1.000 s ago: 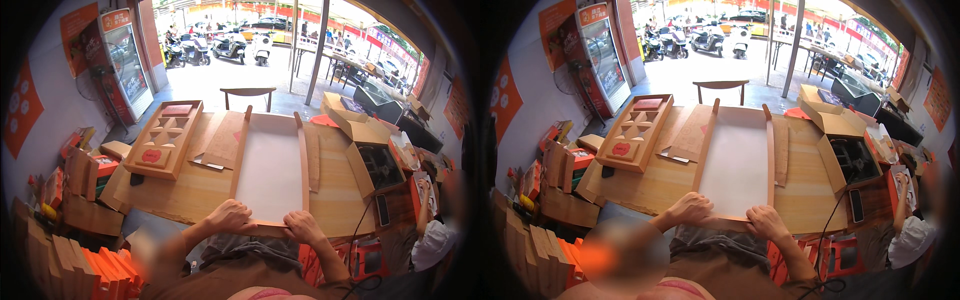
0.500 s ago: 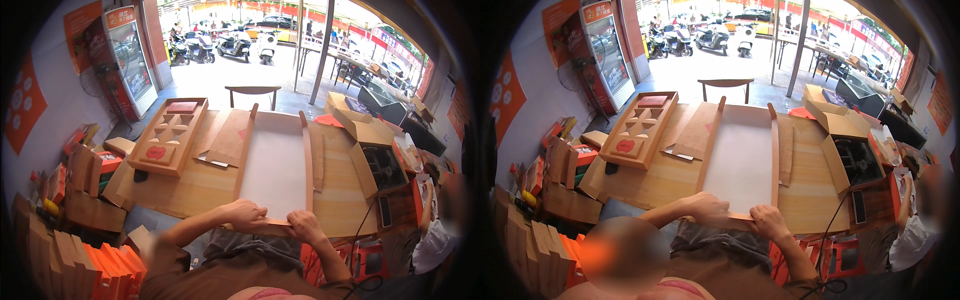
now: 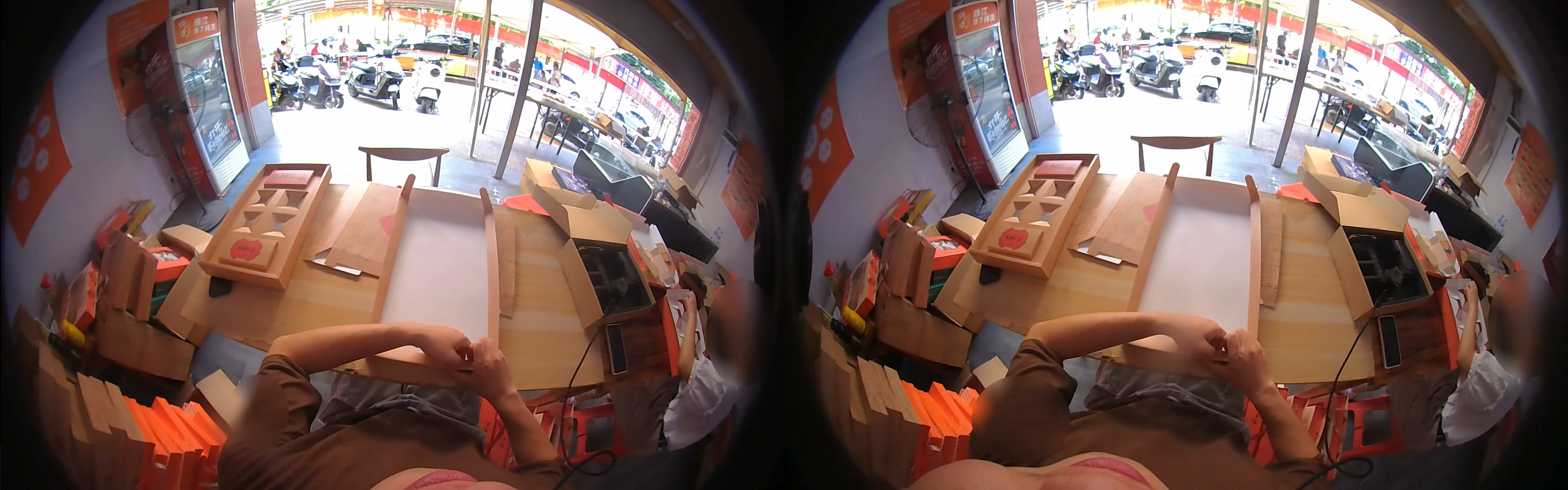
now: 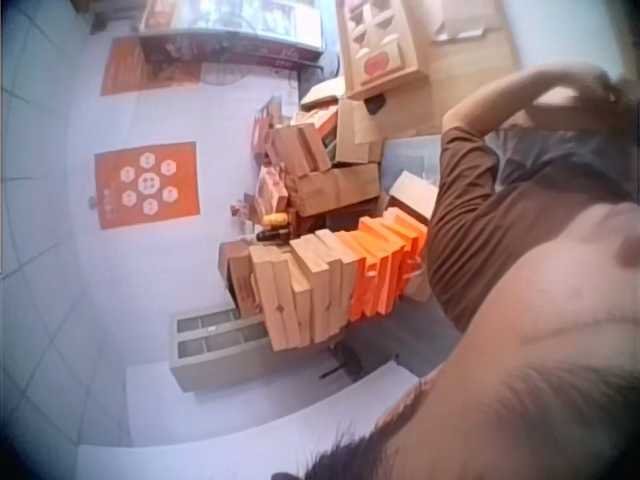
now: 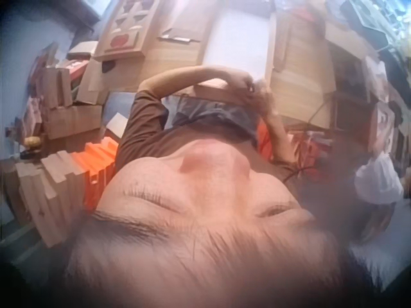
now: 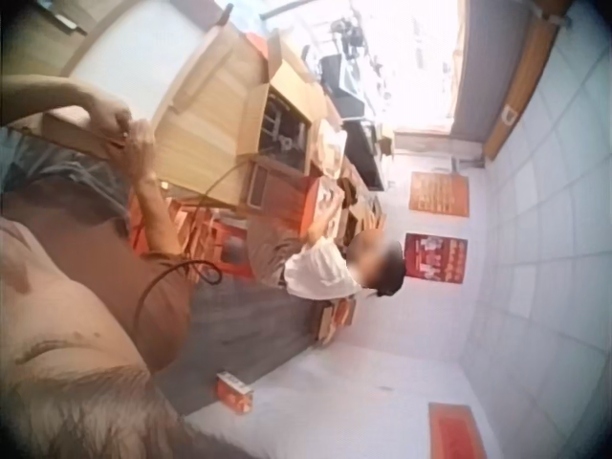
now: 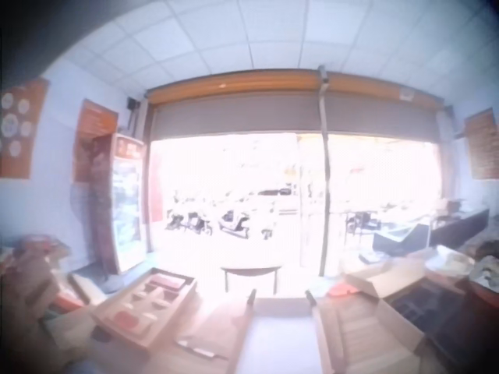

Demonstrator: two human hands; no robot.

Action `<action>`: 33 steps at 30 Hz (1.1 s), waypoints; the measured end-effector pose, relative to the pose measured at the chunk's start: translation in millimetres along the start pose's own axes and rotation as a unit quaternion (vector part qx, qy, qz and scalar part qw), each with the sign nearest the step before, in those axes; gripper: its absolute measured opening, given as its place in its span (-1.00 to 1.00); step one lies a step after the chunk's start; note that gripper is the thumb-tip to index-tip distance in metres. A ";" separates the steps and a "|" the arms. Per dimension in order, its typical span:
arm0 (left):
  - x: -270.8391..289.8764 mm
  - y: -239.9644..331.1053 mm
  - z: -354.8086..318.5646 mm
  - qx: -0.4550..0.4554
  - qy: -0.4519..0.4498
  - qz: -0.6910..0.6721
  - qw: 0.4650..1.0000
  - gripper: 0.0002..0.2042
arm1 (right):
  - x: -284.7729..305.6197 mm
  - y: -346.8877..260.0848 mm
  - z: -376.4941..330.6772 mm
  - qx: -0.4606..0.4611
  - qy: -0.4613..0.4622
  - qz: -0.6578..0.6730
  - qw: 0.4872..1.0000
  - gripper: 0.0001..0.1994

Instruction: The person assembles a flat-pack cardboard box by folding the side flaps and tucking the tabs into slots. They then place a white insert into the box, close the lid, and place the finished box into a paper gift bag.

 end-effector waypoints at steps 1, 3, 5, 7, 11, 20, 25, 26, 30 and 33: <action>1.0 -4.0 7.2 0.019 -0.019 -0.052 0.998 -0.62 | 0.2 0.4 0.4 0.008 0.010 0.007 1.000 -0.44; 1.0 -9.3 19.3 0.026 -0.014 -0.077 0.997 -0.68 | -0.8 1.5 -0.1 0.021 0.028 0.022 0.999 -0.40; -1.8 -18.6 33.3 0.031 0.000 -0.093 0.995 -0.72 | 0.7 -0.9 1.0 0.037 0.061 0.013 0.997 -0.36; -7.9 -31.7 46.8 0.033 0.021 -0.102 0.994 -0.74 | 1.4 -2.1 1.9 0.047 0.080 0.008 0.996 -0.31; -10.2 -38.6 59.9 0.044 -0.002 -0.101 0.994 -0.74 | -2.0 4.8 -1.0 0.042 0.077 0.018 0.996 -0.25; -30.5 -59.4 82.6 -0.125 0.115 0.134 0.976 -0.86 | -1.7 6.1 -1.1 0.036 0.079 0.066 0.994 -0.10; -37.6 -48.5 69.3 -0.212 0.139 0.065 0.965 -0.81 | 0.9 1.2 1.9 0.028 0.089 0.056 0.994 0.13; -42.5 -57.1 75.9 -0.220 0.151 0.065 0.961 -0.80 | -0.4 2.3 1.9 0.035 0.091 0.055 0.994 0.17; -40.0 -52.9 80.7 -0.221 0.137 0.053 0.964 -0.79 | 1.3 6.2 0.8 0.046 0.097 0.049 0.993 0.21; -33.0 -42.8 72.5 -0.200 0.089 0.019 0.976 -0.79 | 2.0 6.5 -0.5 0.045 0.088 0.065 0.993 0.16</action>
Point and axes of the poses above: each hand's wrist, its own z-axis towards the middle knuckle, its own x-axis out of the back of the hand, y = z × x, the point moved 1 cm from there along z, towards the middle knuckle, and after that the axes turned 5 degrees about -y, right-handed, at the moved point
